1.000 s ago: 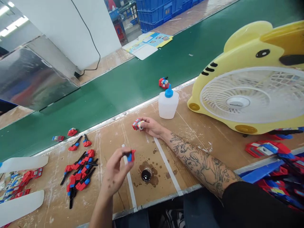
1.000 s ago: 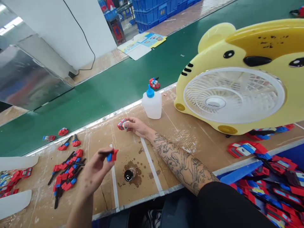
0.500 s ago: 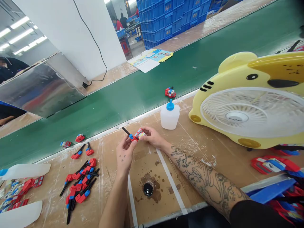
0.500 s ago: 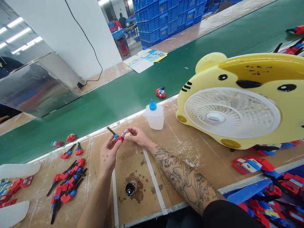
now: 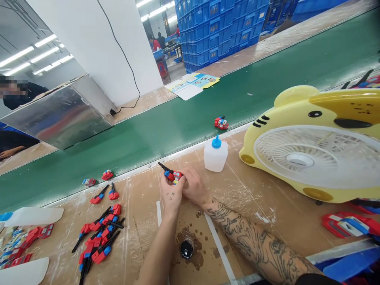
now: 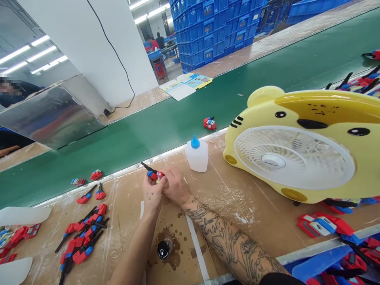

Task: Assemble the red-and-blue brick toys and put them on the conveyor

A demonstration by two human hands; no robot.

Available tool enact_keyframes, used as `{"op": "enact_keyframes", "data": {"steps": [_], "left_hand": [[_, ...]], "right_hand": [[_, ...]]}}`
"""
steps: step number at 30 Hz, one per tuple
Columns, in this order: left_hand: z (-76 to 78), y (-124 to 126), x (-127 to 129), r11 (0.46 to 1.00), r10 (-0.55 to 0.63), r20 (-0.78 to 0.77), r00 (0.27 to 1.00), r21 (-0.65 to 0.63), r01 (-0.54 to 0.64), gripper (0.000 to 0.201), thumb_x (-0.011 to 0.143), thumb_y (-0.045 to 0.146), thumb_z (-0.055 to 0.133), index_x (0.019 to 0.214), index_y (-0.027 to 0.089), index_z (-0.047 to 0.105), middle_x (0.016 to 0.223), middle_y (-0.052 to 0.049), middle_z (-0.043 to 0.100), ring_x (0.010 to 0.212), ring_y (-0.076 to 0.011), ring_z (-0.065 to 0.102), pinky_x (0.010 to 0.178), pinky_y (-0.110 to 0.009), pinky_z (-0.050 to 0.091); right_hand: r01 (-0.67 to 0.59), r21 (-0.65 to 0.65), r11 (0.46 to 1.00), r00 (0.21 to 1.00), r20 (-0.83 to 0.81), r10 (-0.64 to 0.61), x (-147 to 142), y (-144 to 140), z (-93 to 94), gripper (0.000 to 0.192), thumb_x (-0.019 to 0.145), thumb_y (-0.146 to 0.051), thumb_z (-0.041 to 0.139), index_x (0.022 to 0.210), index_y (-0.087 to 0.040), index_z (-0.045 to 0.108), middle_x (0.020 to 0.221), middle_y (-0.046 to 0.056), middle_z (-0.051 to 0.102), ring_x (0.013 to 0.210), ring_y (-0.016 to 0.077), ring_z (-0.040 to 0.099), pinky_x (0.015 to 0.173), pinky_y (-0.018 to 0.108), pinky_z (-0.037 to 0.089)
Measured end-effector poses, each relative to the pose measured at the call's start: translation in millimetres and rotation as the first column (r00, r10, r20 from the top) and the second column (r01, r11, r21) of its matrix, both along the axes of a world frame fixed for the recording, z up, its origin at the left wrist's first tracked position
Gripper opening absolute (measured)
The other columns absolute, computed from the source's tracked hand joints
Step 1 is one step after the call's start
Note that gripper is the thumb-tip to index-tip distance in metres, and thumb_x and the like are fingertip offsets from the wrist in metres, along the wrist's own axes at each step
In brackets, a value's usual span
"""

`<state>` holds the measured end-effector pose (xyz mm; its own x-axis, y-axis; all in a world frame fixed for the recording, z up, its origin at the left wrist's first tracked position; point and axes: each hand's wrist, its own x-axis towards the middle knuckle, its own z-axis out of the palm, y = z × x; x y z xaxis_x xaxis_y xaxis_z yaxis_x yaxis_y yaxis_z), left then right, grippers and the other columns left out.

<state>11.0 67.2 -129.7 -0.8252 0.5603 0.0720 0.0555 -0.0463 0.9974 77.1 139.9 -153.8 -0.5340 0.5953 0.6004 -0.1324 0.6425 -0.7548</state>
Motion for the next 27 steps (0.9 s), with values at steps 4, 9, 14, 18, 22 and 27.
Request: {"op": "enact_keyframes", "data": {"steps": [4, 9, 14, 18, 22, 27], "left_hand": [[3.0, 17, -34, 0.975, -0.068, -0.190, 0.979, -0.221, 0.025, 0.041, 0.070, 0.031, 0.074, 0.104, 0.018, 0.057, 0.091, -0.002, 0.065, 0.083, -0.0160, 0.064, 0.079, -0.026, 0.049], [30.7, 50, -116, 0.689, -0.279, -0.502, 0.818, -0.698, -0.194, 0.053, 0.074, 0.038, 0.070, 0.120, 0.016, 0.055, 0.104, -0.007, 0.068, 0.093, -0.0202, 0.064, 0.083, -0.029, 0.048], [52.3, 94, -179, 0.456, -0.445, -0.449, 0.775, -0.858, -0.236, 0.048, 0.063, 0.030, 0.076, 0.104, 0.010, 0.060, 0.104, -0.021, 0.069, 0.098, -0.0332, 0.066, 0.079, -0.036, 0.049], [49.0, 124, -195, 0.246, -0.552, -0.317, 0.771, -0.946, -0.212, 0.039, 0.054, 0.022, 0.077, 0.089, 0.011, 0.066, 0.100, -0.023, 0.071, 0.096, -0.0372, 0.068, 0.077, -0.036, 0.052], [40.2, 133, -196, 0.181, -0.576, -0.245, 0.780, -0.968, -0.171, 0.037, 0.053, 0.022, 0.079, 0.087, 0.014, 0.069, 0.095, -0.017, 0.073, 0.095, -0.0334, 0.070, 0.078, -0.033, 0.053], [32.6, 108, -186, 0.333, -0.525, -0.357, 0.773, -0.922, -0.199, 0.078, 0.065, 0.047, 0.078, 0.129, 0.012, 0.053, 0.120, -0.018, 0.066, 0.110, -0.0288, 0.065, 0.084, -0.029, 0.051]], "right_hand": [[-0.046, -0.121, 0.992, 0.999, 0.013, 0.048, -3, 4, -6.7, 0.054, 0.079, -0.021, 0.069, 0.131, -0.021, 0.052, 0.119, 0.011, 0.059, 0.109, 0.0271, 0.056, 0.096, 0.044, 0.048], [-0.079, -0.215, 0.973, 0.992, 0.082, 0.099, -5, 5, -12.3, 0.059, 0.079, -0.022, 0.070, 0.134, -0.022, 0.048, 0.112, 0.010, 0.059, 0.094, 0.0233, 0.059, 0.086, 0.042, 0.052], [-0.136, -0.212, 0.968, 0.977, 0.134, 0.167, -3, 7, -7.9, 0.039, 0.079, -0.021, 0.072, 0.115, -0.019, 0.058, 0.101, 0.007, 0.062, 0.085, 0.0199, 0.059, 0.080, 0.035, 0.051], [-0.171, -0.222, 0.960, 0.966, 0.156, 0.208, -4, 9, -8.5, 0.030, 0.080, -0.024, 0.072, 0.108, -0.019, 0.061, 0.093, 0.005, 0.063, 0.082, 0.0193, 0.059, 0.076, 0.032, 0.051], [-0.155, -0.245, 0.957, 0.966, 0.164, 0.198, -4, 8, -14.2, 0.025, 0.084, -0.032, 0.068, 0.104, -0.019, 0.062, 0.087, 0.004, 0.064, 0.075, 0.0192, 0.060, 0.070, 0.031, 0.051], [-0.178, -0.280, 0.943, 0.948, 0.209, 0.241, -5, 12, -22.8, 0.031, 0.087, -0.044, 0.064, 0.103, -0.018, 0.065, 0.083, 0.005, 0.067, 0.069, 0.0188, 0.062, 0.064, 0.030, 0.052]]}}
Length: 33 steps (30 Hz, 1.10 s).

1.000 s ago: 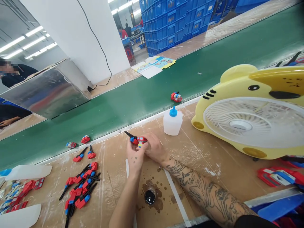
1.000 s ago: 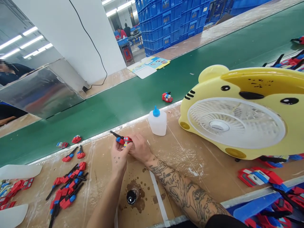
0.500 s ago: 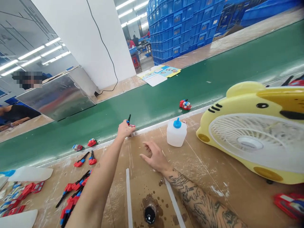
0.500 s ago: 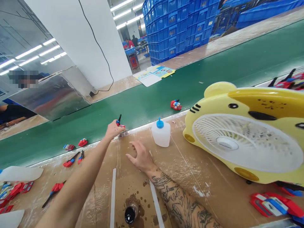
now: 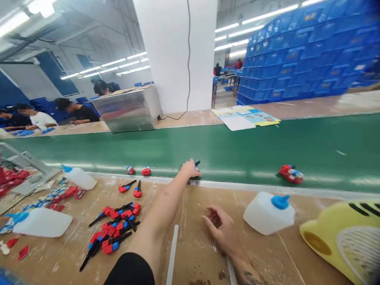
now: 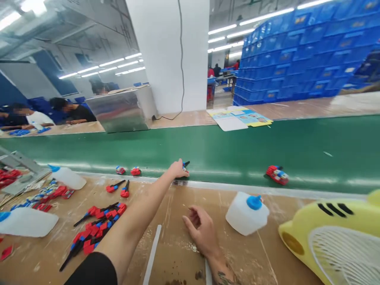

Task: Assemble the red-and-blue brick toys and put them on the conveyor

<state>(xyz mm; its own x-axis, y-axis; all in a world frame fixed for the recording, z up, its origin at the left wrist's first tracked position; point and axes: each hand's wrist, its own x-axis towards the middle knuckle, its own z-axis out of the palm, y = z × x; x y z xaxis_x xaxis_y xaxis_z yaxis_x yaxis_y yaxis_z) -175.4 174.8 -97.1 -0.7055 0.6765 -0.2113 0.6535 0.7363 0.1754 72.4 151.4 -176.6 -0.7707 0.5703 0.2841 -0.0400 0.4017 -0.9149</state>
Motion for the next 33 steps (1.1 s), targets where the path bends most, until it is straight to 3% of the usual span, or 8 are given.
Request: {"op": "enact_keyframes", "data": {"steps": [3, 7, 13, 16, 20, 25, 29, 33], "left_hand": [[4.1, -48, 2, 0.996, -0.023, -0.047, 0.999, 0.090, 0.027, 0.070, 0.078, 0.056, 0.066, 0.133, 0.015, 0.050, 0.126, -0.015, 0.062, 0.118, -0.0253, 0.060, 0.093, -0.027, 0.047], [19.6, -155, -19, 0.994, 0.087, -0.166, 0.982, 0.078, -0.075, 0.035, 0.089, 0.031, 0.053, 0.117, 0.012, 0.063, 0.128, -0.022, 0.059, 0.127, -0.0322, 0.053, 0.104, -0.041, 0.040], [19.2, -288, -42, 0.960, 0.264, -0.152, 0.953, -0.050, -0.274, 0.033, 0.086, 0.034, 0.054, 0.101, 0.010, 0.070, 0.101, -0.024, 0.070, 0.097, -0.0363, 0.069, 0.083, -0.047, 0.052], [3.6, -297, -42, 0.971, 0.235, -0.101, 0.967, -0.030, -0.239, 0.036, 0.086, 0.039, 0.053, 0.105, 0.014, 0.071, 0.105, -0.020, 0.072, 0.101, -0.0327, 0.069, 0.083, -0.041, 0.053], [-10.1, -282, -44, 0.979, 0.203, -0.029, 0.979, 0.007, -0.202, 0.034, 0.075, 0.034, 0.065, 0.103, 0.015, 0.071, 0.102, -0.018, 0.073, 0.098, -0.0320, 0.069, 0.080, -0.036, 0.053], [-8.1, -275, -42, 0.989, 0.135, 0.006, 0.991, 0.060, -0.135, 0.035, 0.067, 0.023, 0.071, 0.101, 0.015, 0.070, 0.103, -0.017, 0.072, 0.097, -0.0306, 0.068, 0.083, -0.035, 0.052], [-2.0, -278, -35, 0.979, 0.108, 0.047, 0.993, 0.167, -0.114, 0.032, 0.062, 0.013, 0.071, 0.094, 0.017, 0.069, 0.100, -0.014, 0.072, 0.100, -0.0294, 0.067, 0.086, -0.035, 0.050], [1.5, -283, -25, 0.905, 0.120, 0.110, 0.987, 0.397, -0.155, 0.007, 0.065, 0.018, 0.069, 0.069, 0.016, 0.064, 0.086, -0.011, 0.070, 0.095, -0.0289, 0.065, 0.086, -0.036, 0.047]], "right_hand": [[0.016, -0.015, 1.000, 0.999, 0.033, -0.015, 0, 1, -3.6, 0.037, 0.085, -0.049, 0.065, 0.103, -0.017, 0.065, 0.082, 0.006, 0.068, 0.069, 0.0197, 0.065, 0.064, 0.031, 0.053], [0.078, -0.076, 0.994, 0.995, 0.070, -0.073, 3, 2, -12.3, 0.045, 0.081, -0.054, 0.067, 0.104, -0.016, 0.066, 0.085, 0.008, 0.070, 0.075, 0.0219, 0.068, 0.068, 0.031, 0.055], [0.161, -0.040, 0.986, 0.974, 0.168, -0.152, -11, 2, -12.3, 0.046, 0.073, -0.060, 0.069, 0.093, -0.019, 0.070, 0.086, 0.009, 0.074, 0.080, 0.0265, 0.071, 0.067, 0.031, 0.058], [-0.026, 0.123, 0.992, 0.979, 0.202, 0.001, -65, -11, 15.7, 0.038, 0.080, -0.055, 0.064, 0.093, -0.020, 0.069, 0.091, 0.009, 0.074, 0.082, 0.0259, 0.070, 0.071, 0.033, 0.056], [-0.284, 0.276, 0.918, 0.956, 0.157, 0.248, -190, -43, 57.0, 0.033, 0.087, -0.042, 0.055, 0.107, -0.018, 0.065, 0.099, 0.009, 0.070, 0.087, 0.0231, 0.066, 0.079, 0.034, 0.053], [-0.504, 0.464, 0.729, 0.850, 0.418, 0.321, -307, -71, 73.0, 0.036, 0.075, -0.016, 0.062, 0.110, -0.019, 0.067, 0.111, 0.012, 0.069, 0.106, 0.0257, 0.061, 0.099, 0.039, 0.044], [-0.533, 0.453, 0.715, 0.836, 0.412, 0.363, -314, -70, 72.0, 0.037, 0.068, -0.009, 0.065, 0.105, -0.017, 0.068, 0.107, 0.013, 0.069, 0.102, 0.0279, 0.063, 0.097, 0.042, 0.044], [-0.506, 0.410, 0.758, 0.861, 0.289, 0.419, -249, -53, 82.9, 0.043, 0.083, -0.022, 0.060, 0.126, -0.018, 0.055, 0.114, 0.010, 0.066, 0.097, 0.0209, 0.064, 0.092, 0.036, 0.049]]}}
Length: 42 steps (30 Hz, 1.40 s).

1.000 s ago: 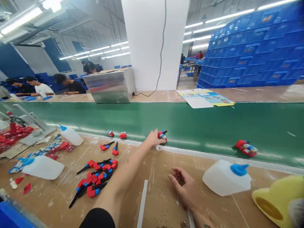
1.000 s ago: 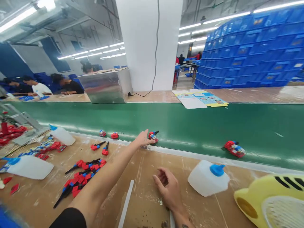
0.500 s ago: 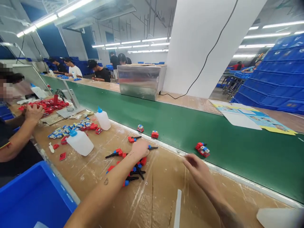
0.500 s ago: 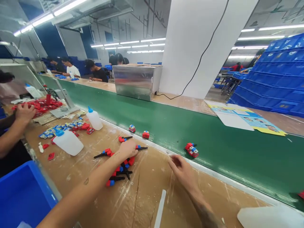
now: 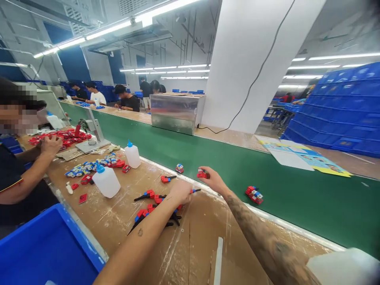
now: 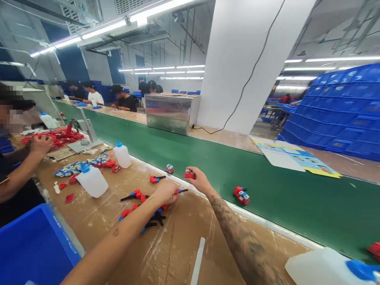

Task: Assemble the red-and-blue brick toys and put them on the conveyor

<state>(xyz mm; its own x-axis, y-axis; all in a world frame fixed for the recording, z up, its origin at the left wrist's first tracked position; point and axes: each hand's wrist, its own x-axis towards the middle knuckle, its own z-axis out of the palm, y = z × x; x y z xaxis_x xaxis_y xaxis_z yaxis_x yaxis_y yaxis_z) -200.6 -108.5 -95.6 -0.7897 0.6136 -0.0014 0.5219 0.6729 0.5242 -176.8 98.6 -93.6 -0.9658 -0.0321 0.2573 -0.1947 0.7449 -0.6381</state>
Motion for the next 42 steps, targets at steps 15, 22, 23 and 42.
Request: {"op": "enact_keyframes", "data": {"steps": [15, 22, 23, 42], "left_hand": [[-11.9, 19, 169, 0.453, -0.570, 0.713, 0.407, 0.687, -0.568, 0.038, 0.072, 0.037, 0.081, 0.104, 0.020, 0.070, 0.104, -0.008, 0.071, 0.080, -0.0144, 0.069, 0.076, -0.026, 0.056], [-16.7, 2, 193, 0.590, -0.488, 0.680, 0.547, 0.719, -0.368, 0.043, 0.065, 0.036, 0.087, 0.105, 0.026, 0.074, 0.104, -0.007, 0.071, 0.093, -0.0221, 0.070, 0.083, -0.032, 0.057], [-15.7, -2, 194, 0.645, -0.451, 0.637, 0.624, 0.717, -0.265, 0.041, 0.068, 0.032, 0.086, 0.106, 0.025, 0.074, 0.106, -0.008, 0.071, 0.096, -0.0224, 0.069, 0.086, -0.033, 0.056], [17.3, 7, 235, 0.383, -0.923, -0.170, 0.346, -0.304, 0.873, 0.050, 0.090, 0.004, 0.048, 0.132, 0.027, 0.059, 0.132, -0.014, 0.054, 0.112, -0.0254, 0.053, 0.093, -0.042, 0.053]], "right_hand": [[0.369, -0.814, 0.449, 0.912, 0.224, -0.344, 225, 29, -60.6, 0.047, 0.073, -0.036, 0.069, 0.113, -0.020, 0.049, 0.065, -0.007, 0.054, 0.046, 0.0101, 0.046, 0.043, 0.022, 0.037], [0.080, -0.991, 0.110, 0.990, 0.066, -0.127, 226, 50, -76.0, 0.065, 0.076, -0.037, 0.076, 0.132, -0.023, 0.046, 0.088, 0.001, 0.066, 0.065, 0.0145, 0.060, 0.052, 0.025, 0.042], [0.071, -0.994, 0.084, 0.989, 0.060, -0.134, 226, 53, -75.8, 0.061, 0.072, -0.035, 0.080, 0.125, -0.022, 0.052, 0.088, 0.001, 0.066, 0.065, 0.0136, 0.060, 0.052, 0.024, 0.042], [-0.009, -1.000, -0.024, 0.992, -0.012, 0.126, 228, 61, -78.1, 0.041, 0.077, -0.041, 0.080, 0.110, -0.018, 0.070, 0.098, 0.006, 0.071, 0.089, 0.0158, 0.066, 0.069, 0.023, 0.051]]}}
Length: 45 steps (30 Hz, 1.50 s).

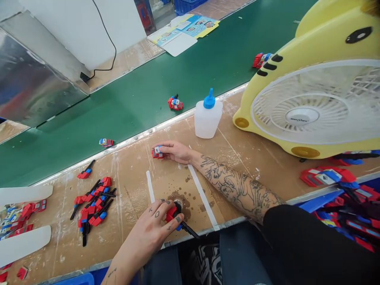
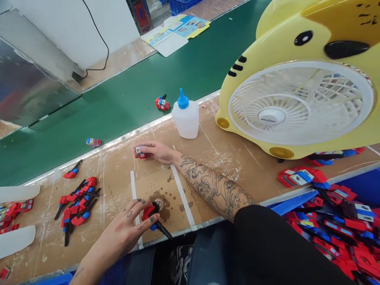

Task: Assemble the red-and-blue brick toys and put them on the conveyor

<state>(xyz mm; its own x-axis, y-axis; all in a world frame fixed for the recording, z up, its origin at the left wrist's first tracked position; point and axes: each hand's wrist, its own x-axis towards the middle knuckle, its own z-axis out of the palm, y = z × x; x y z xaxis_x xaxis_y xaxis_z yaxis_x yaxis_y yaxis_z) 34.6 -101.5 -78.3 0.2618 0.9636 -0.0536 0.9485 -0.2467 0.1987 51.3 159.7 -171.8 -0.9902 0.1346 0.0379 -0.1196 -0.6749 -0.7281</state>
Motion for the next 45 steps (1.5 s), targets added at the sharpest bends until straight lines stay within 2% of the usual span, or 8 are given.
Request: {"op": "enact_keyframes", "data": {"steps": [4, 7, 10, 14, 18, 35, 39, 45], "left_hand": [[-0.3, -2, 1, 0.996, 0.090, 0.108, 0.990, -0.004, -0.090, 0.046, 0.089, 0.005, 0.050, 0.129, 0.027, 0.061, 0.126, -0.013, 0.056, 0.109, -0.0241, 0.055, 0.091, -0.040, 0.053], [-0.9, -4, 0, 0.955, 0.287, 0.377, 0.881, -0.039, -0.294, 0.038, 0.088, 0.009, 0.057, 0.121, 0.026, 0.063, 0.116, -0.011, 0.060, 0.105, -0.0220, 0.059, 0.088, -0.035, 0.053], [-12.2, -4, -3, 0.832, 0.445, 0.737, 0.509, -0.130, -0.540, 0.031, 0.082, 0.016, 0.070, 0.111, 0.025, 0.065, 0.110, -0.008, 0.063, 0.104, -0.0214, 0.061, 0.089, -0.033, 0.052], [-36.5, 2, -14, 0.582, 0.308, 0.944, -0.115, -0.283, -0.762, 0.037, 0.071, 0.027, 0.083, 0.105, 0.026, 0.068, 0.107, -0.004, 0.068, 0.103, -0.0191, 0.063, 0.094, -0.031, 0.049], [-47.8, 20, -33, 0.461, 0.195, 0.910, -0.366, -0.414, -0.785, 0.043, 0.061, 0.027, 0.089, 0.100, 0.025, 0.069, 0.102, -0.002, 0.071, 0.092, -0.0160, 0.066, 0.084, -0.027, 0.051], [-63.3, 63, -60, 0.352, 0.200, 0.884, -0.423, -0.468, -0.811, 0.051, 0.054, 0.024, 0.092, 0.100, 0.017, 0.070, 0.098, -0.006, 0.074, 0.092, -0.0176, 0.069, 0.087, -0.029, 0.051], [-61.7, 66, -57, 0.329, 0.296, 0.902, -0.313, -0.404, -0.853, 0.050, 0.064, 0.032, 0.087, 0.107, 0.015, 0.069, 0.105, -0.010, 0.073, 0.100, -0.0226, 0.068, 0.094, -0.034, 0.050], [-54.2, 96, -37, 0.382, 0.330, 0.940, -0.090, -0.220, -0.897, 0.048, 0.072, 0.025, 0.079, 0.114, 0.019, 0.059, 0.113, -0.009, 0.068, 0.105, -0.0205, 0.066, 0.093, -0.031, 0.050]], "right_hand": [[0.003, 0.003, 1.000, 1.000, -0.009, -0.003, 2, 2, -0.8, 0.049, 0.073, -0.026, 0.084, 0.117, -0.020, 0.064, 0.101, 0.005, 0.071, 0.092, 0.0159, 0.068, 0.075, 0.024, 0.052], [-0.001, 0.010, 1.000, 1.000, -0.019, 0.001, 3, 2, -0.3, 0.056, 0.070, -0.018, 0.085, 0.121, -0.022, 0.061, 0.104, 0.004, 0.071, 0.094, 0.0158, 0.068, 0.083, 0.026, 0.052], [-0.001, 0.045, 0.999, 0.999, -0.037, 0.003, 5, 0, 3.0, 0.058, 0.068, -0.014, 0.084, 0.121, -0.020, 0.061, 0.106, 0.005, 0.070, 0.095, 0.0157, 0.067, 0.087, 0.028, 0.052], [0.006, 0.109, 0.994, 0.998, -0.059, 0.001, 8, -6, 6.7, 0.062, 0.067, -0.013, 0.084, 0.124, -0.019, 0.060, 0.106, 0.004, 0.070, 0.096, 0.0157, 0.067, 0.089, 0.028, 0.051], [-0.047, 0.203, 0.978, 0.996, -0.060, 0.060, 8, -11, 4.1, 0.077, 0.069, -0.016, 0.084, 0.137, -0.021, 0.049, 0.110, 0.007, 0.069, 0.099, 0.0182, 0.067, 0.088, 0.031, 0.052], [0.033, 0.486, 0.873, 0.998, -0.066, -0.001, 7, -21, 0.8, 0.069, 0.068, -0.020, 0.083, 0.132, -0.021, 0.055, 0.121, 0.008, 0.064, 0.110, 0.0219, 0.063, 0.099, 0.038, 0.049], [0.190, 0.720, 0.668, 0.981, -0.121, -0.149, 10, -26, 3.7, 0.065, 0.072, -0.020, 0.080, 0.133, -0.024, 0.057, 0.121, 0.006, 0.065, 0.105, 0.0225, 0.064, 0.095, 0.038, 0.051], [0.474, 0.862, 0.177, 0.855, -0.403, -0.328, 12, -43, 9.4, 0.059, 0.081, -0.012, 0.063, 0.138, -0.024, 0.052, 0.116, 0.009, 0.066, 0.105, 0.0254, 0.062, 0.092, 0.040, 0.051]]}}
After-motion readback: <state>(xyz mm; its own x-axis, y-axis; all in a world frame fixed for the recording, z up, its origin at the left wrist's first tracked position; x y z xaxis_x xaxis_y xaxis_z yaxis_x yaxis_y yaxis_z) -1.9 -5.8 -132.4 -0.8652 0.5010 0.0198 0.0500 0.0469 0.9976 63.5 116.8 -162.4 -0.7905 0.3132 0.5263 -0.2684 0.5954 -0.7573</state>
